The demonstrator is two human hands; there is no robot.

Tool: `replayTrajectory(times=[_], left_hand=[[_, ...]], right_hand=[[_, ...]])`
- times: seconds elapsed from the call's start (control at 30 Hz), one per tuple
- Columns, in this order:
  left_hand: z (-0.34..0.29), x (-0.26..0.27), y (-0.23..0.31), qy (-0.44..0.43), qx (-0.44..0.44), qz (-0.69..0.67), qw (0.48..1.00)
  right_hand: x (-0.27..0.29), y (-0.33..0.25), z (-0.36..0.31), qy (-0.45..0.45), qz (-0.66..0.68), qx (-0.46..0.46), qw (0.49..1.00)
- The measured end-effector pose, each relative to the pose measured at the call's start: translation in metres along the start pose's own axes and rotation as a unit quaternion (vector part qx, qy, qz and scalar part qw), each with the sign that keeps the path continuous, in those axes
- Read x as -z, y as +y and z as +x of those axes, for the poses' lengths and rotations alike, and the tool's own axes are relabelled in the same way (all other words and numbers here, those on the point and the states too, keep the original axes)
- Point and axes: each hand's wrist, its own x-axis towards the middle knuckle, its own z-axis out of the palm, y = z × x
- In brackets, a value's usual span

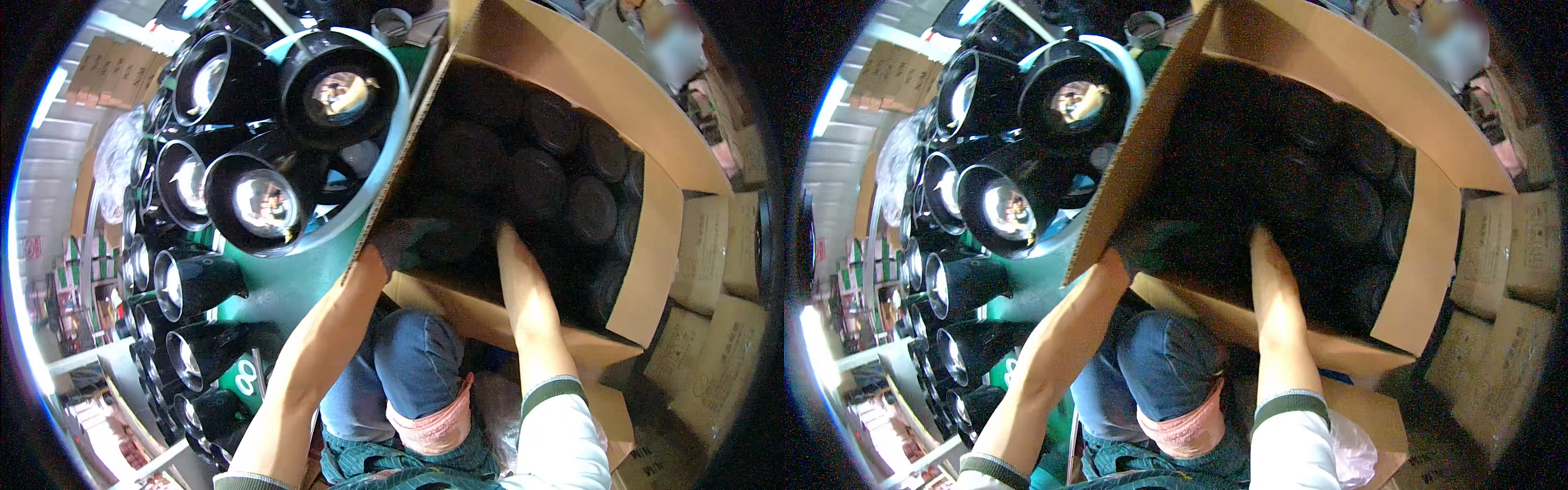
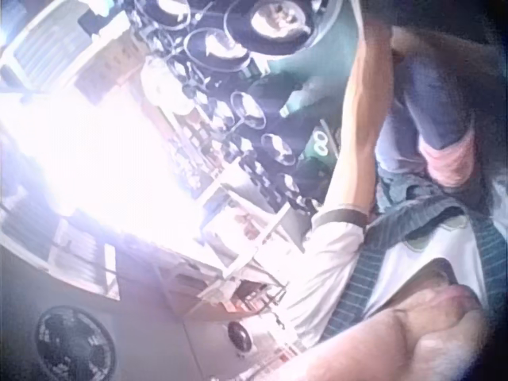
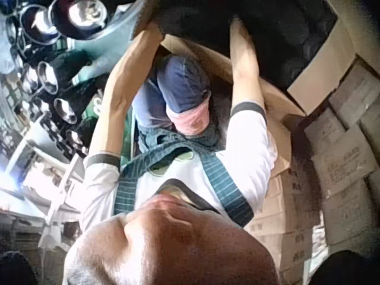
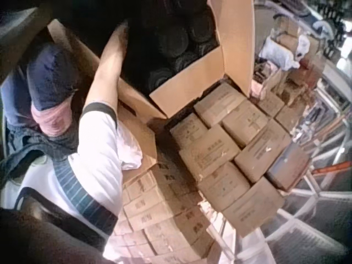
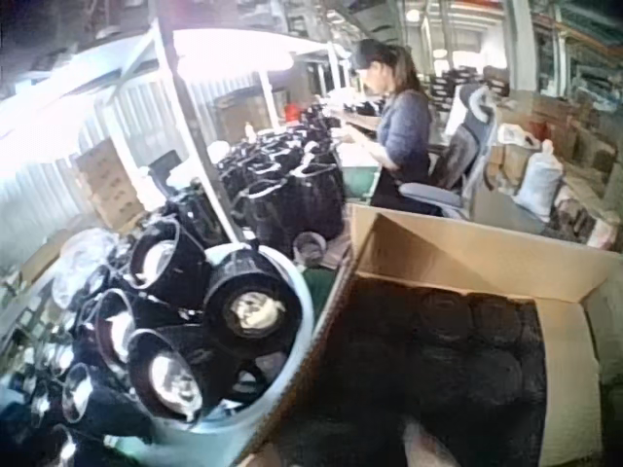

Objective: The person assembles black kettles by inserting a metal rod into the base and screwing on a black lid. The person handles the kettles one at a time, places the finished units into a cardboard box, and repeats the process.

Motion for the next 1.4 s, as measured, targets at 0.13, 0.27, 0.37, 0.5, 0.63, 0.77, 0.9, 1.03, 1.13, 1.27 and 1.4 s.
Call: replayTrajectory(times=[0.13,0.27,0.37,0.5,0.63,0.77,0.9,1.03,1.13,1.27,1.4], left_hand=[[0.003,-0.004,-0.013,-0.014,-0.014,-0.026,0.999],[0.000,-0.015,-0.003,-0.018,-0.028,-0.008,0.999],[-0.013,-0.028,0.007,-0.014,-0.043,0.011,0.999],[-0.028,-0.052,0.021,-0.007,-0.072,0.046,0.996],[-0.056,-0.073,0.040,0.002,-0.086,0.072,0.994],[-0.113,-0.081,0.059,0.032,-0.092,0.100,0.990],[-0.177,-0.113,0.060,0.115,-0.187,0.110,0.969],[-0.281,-0.159,0.030,0.176,-0.435,0.140,0.872],[-0.384,-0.151,0.018,0.253,-0.503,0.209,0.800],[-0.471,-0.081,0.023,0.216,-0.576,0.204,0.761],[-0.472,0.008,0.010,0.202,-0.411,0.049,0.887]], right_hand=[[-0.005,-0.009,-0.004,0.000,-0.016,0.013,1.000],[-0.005,0.005,-0.008,0.012,-0.022,0.014,1.000],[-0.002,0.011,-0.014,0.026,-0.023,0.021,0.999],[0.006,0.032,-0.031,0.061,0.000,0.021,0.998],[0.021,0.046,-0.056,0.099,0.076,0.033,0.992],[0.049,0.050,-0.100,0.133,0.220,0.065,0.964],[0.084,0.069,-0.179,0.146,0.428,0.097,0.887],[0.084,0.056,-0.284,0.079,0.596,0.173,0.780],[0.062,0.011,-0.351,-0.046,0.679,0.238,0.693],[0.013,-0.070,-0.386,-0.263,0.716,0.259,0.593],[-0.044,-0.163,-0.372,-0.432,0.699,0.215,0.528]])
